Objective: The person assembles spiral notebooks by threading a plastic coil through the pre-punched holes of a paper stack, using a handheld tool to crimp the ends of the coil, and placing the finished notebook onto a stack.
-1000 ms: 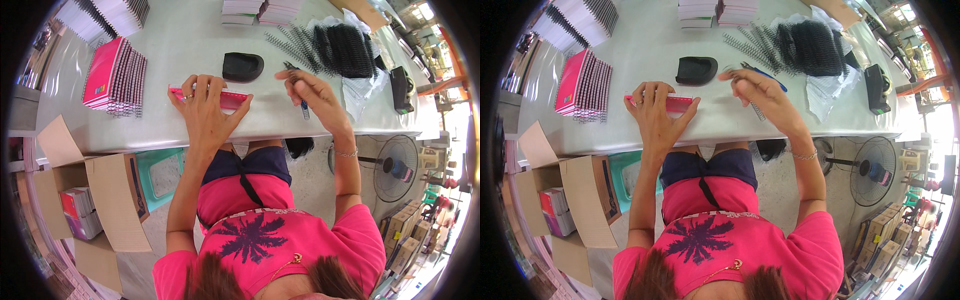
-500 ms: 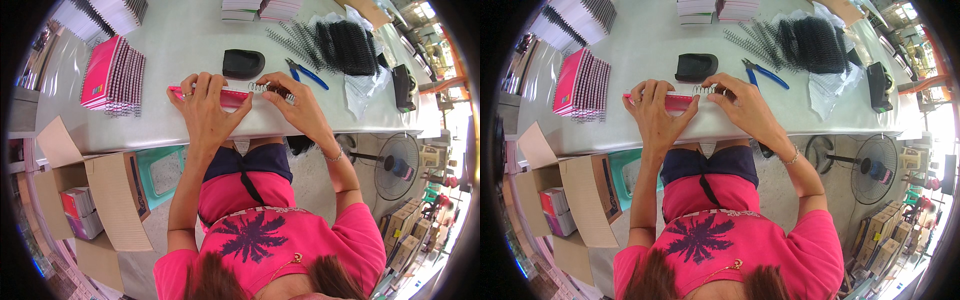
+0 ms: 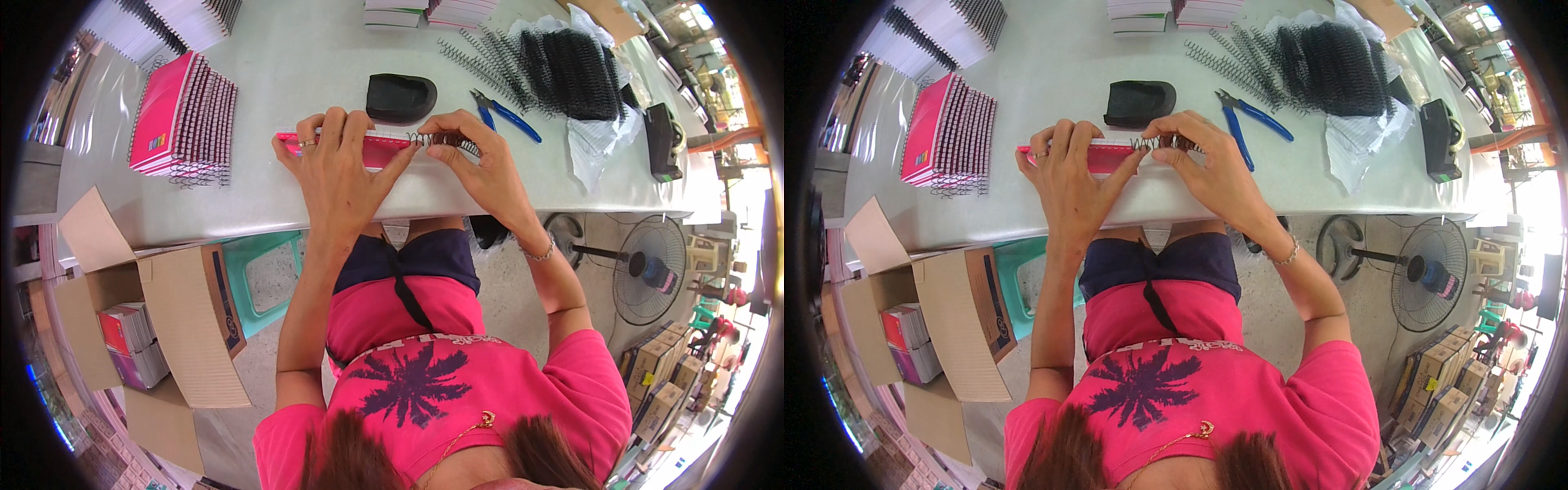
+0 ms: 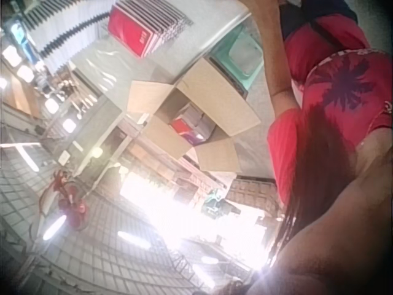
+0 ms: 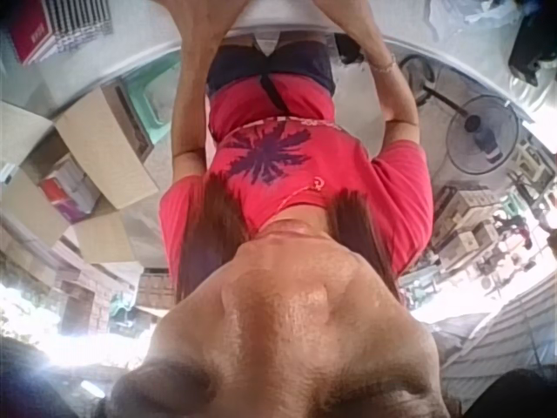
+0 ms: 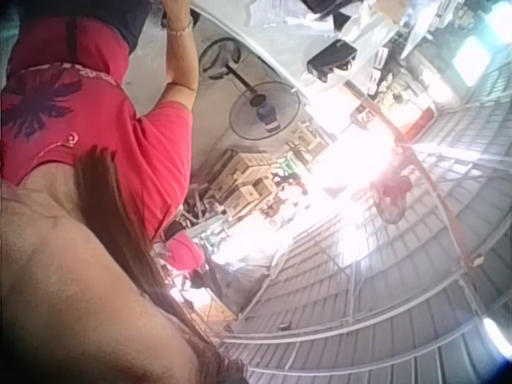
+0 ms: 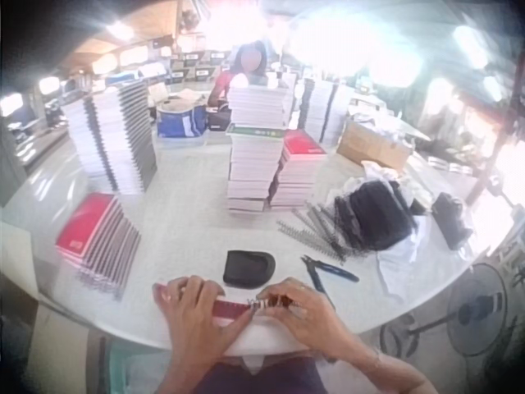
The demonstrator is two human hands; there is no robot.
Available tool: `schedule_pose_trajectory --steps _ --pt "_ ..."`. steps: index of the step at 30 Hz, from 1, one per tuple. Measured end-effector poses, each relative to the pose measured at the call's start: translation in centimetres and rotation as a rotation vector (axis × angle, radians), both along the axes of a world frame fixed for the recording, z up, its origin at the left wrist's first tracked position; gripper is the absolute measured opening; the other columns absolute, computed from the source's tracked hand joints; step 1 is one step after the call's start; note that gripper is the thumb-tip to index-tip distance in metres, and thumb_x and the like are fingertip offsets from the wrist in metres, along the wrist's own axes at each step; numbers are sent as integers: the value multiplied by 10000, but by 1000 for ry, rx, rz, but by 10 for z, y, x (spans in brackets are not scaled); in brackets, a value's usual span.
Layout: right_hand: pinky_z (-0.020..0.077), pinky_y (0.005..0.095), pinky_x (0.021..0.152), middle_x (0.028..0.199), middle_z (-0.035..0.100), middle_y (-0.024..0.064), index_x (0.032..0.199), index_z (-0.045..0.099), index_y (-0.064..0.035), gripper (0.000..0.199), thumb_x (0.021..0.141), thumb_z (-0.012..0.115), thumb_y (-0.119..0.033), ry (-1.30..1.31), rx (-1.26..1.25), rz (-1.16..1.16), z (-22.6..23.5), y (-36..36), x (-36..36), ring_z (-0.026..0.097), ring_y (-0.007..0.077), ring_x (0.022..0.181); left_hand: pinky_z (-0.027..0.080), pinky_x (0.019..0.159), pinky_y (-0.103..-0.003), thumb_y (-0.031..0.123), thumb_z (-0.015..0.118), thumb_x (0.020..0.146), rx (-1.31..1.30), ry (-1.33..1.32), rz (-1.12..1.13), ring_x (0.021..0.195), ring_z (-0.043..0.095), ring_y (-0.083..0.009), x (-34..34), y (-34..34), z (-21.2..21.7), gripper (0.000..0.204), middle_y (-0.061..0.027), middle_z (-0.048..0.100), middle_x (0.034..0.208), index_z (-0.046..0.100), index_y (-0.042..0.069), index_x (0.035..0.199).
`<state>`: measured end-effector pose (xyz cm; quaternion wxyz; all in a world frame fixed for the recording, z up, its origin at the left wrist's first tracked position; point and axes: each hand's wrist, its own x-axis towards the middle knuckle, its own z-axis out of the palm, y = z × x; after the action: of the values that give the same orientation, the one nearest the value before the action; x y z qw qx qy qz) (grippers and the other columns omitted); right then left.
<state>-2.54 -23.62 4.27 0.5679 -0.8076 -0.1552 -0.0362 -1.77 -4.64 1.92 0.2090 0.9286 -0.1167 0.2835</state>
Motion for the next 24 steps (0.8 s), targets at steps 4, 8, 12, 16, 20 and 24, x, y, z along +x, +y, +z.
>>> schedule_pose_trajectory --steps 4,8,12,16,20,24 --pt "461 289 854 963 627 68 1097 646 -4 231 866 657 -17 44 60 -6 -1 4 0 568 162 880 260 949 -632 565 749 748 41 45 11 1071 488 -253 -1 2 0 502 12 525 997 607 136 966" --pt "459 293 873 978 631 59 1102 637 -1 224 879 646 -25 58 79 6 -6 2 1 570 156 901 280 963 -619 517 808 699 14 15 13 1034 464 -254 -2 1 0 482 23 518 963 599 149 931" --pt "457 289 876 982 632 57 1100 635 -3 205 898 628 -36 71 54 16 -2 1 3 570 150 915 278 965 -615 535 799 702 19 29 12 1033 459 -256 -2 1 1 493 24 517 968 599 148 934" --pt "457 286 877 990 635 57 1112 629 -2 202 916 613 -48 80 101 1 -8 4 3 571 143 922 272 971 -615 550 794 699 16 26 19 1039 456 -260 -2 1 0 509 23 515 975 597 147 938" --pt "461 283 871 991 634 55 1123 622 0 205 926 602 -54 87 109 5 -8 4 1 573 138 912 264 978 -620 554 791 699 9 33 17 1052 452 -265 -3 1 -1 514 22 513 977 596 146 941" --pt "462 281 864 995 628 56 1120 623 1 203 926 604 -55 76 94 -6 -9 4 2 574 140 911 257 986 -623 558 790 699 8 34 18 1062 449 -268 -3 1 -1 518 18 511 980 593 145 943"
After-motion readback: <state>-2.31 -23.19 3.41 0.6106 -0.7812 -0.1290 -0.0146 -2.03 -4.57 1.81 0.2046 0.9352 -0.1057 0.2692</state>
